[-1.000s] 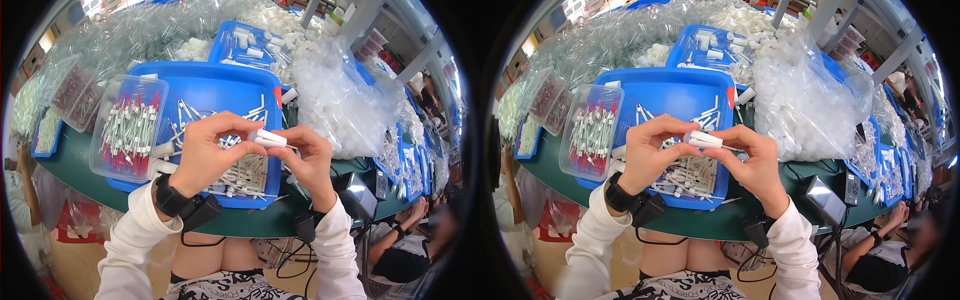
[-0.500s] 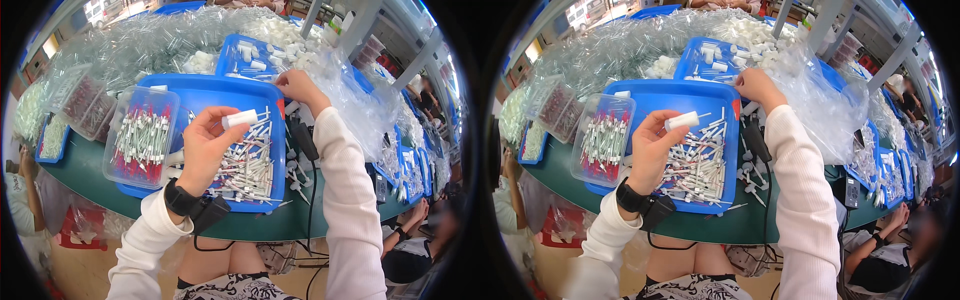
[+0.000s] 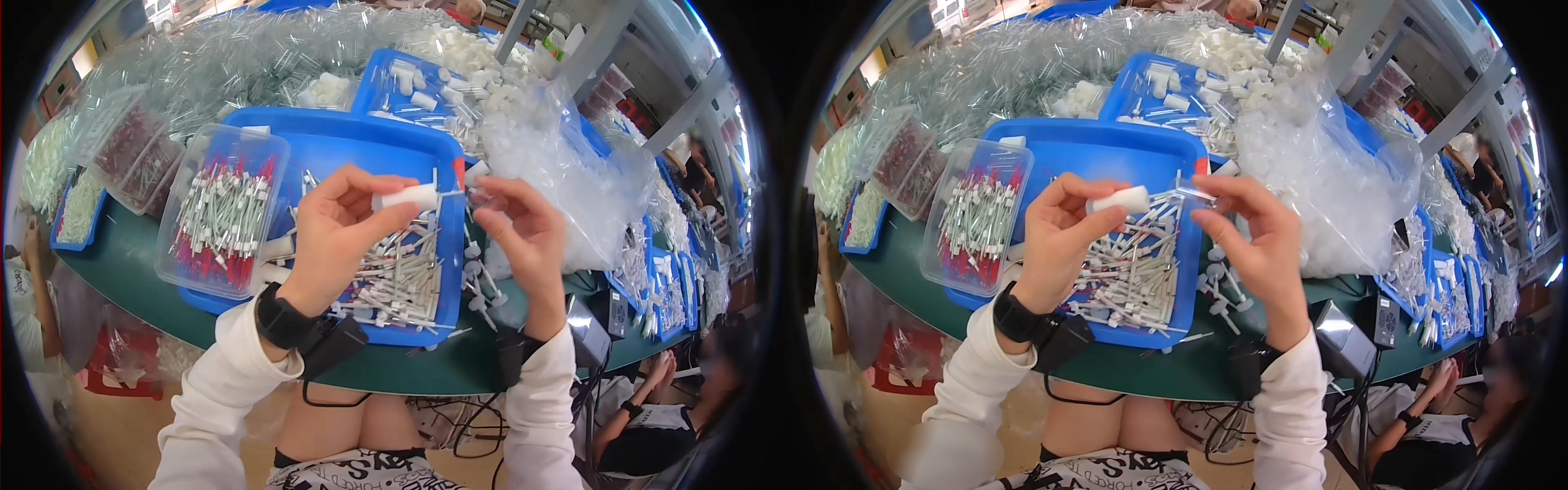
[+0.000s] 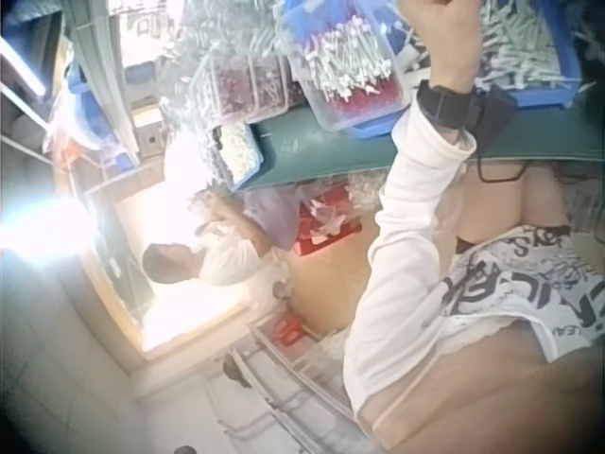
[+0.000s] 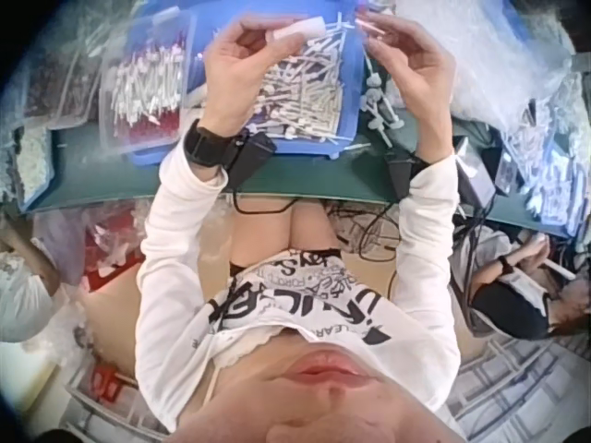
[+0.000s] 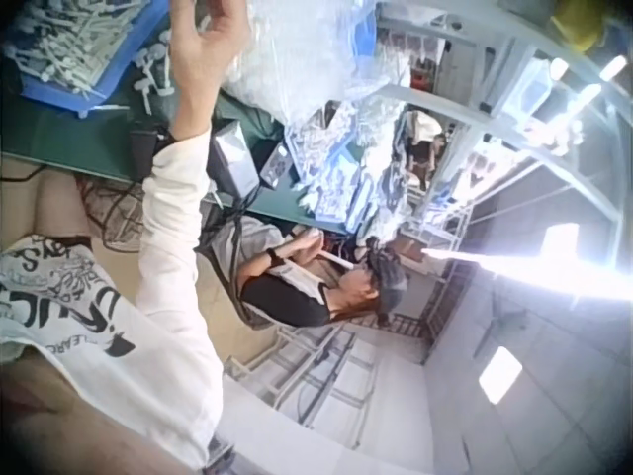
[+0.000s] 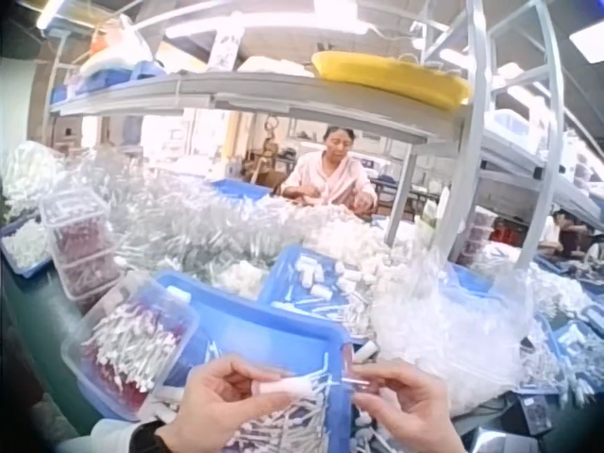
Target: The person sits at a table and repeatedly picks up small white cylindrical plastic pieces and thin white rods with red tips. They insert the rods into the cylinders by hand and place the assembled units into a blue tray. The process is repetitive and involves handling small parts one at a time.
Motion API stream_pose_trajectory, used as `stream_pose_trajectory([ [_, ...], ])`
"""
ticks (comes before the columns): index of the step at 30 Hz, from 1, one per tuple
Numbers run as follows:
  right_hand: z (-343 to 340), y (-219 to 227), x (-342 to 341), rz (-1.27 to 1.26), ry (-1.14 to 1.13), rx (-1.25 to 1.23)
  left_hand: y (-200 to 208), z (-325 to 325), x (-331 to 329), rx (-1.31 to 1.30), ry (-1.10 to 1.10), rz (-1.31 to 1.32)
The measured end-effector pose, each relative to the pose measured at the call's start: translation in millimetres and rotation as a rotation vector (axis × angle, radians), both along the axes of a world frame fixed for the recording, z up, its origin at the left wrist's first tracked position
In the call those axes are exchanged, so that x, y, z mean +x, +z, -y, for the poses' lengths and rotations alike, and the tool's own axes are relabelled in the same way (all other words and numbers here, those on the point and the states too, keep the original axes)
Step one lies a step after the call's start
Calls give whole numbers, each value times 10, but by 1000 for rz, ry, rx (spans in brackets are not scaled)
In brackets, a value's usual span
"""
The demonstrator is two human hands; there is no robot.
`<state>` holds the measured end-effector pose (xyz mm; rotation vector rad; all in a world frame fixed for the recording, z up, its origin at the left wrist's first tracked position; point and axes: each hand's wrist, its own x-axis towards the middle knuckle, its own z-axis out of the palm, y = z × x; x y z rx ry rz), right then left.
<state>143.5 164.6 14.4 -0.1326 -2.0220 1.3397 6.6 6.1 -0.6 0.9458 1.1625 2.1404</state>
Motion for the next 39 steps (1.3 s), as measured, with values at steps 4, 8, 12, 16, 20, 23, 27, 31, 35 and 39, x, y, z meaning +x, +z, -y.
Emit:
stream_pose_trajectory([
  [4, 45, -9, -41, -28, 4, 102, -17, 3, -5, -7, -26, -7],
  [8, 71, -36, -42, 11, -11, 181, -47, 0, -8, -25, -49, -6],
  [12, 131, -53, -7, 8, -9, 138, -46, 7, 0, -61, -66, 12],
  [16, 150, -100, -23, -55, -18, 117, -31, 30, -29, -136, -103, 7],
  [20, 161, -86, 9, -39, -26, 218, 30, 46, -42, -219, -132, -19],
  [23, 190, -64, 3, -19, -14, 298, -1, 54, -52, -293, -161, -24],
  [27, 169, -129, -12, -57, -28, 190, -4, 27, -25, -203, -133, 23],
  [31, 118, -126, 17, -87, -6, 129, -5, 25, -63, -211, -100, -15],
  [35, 249, -176, -40, -76, 72, 55, -61, 35, -34, -219, -112, -110],
  [39, 292, -94, -19, 2, 101, -139, -66, 21, -5, -86, -14, -254],
])
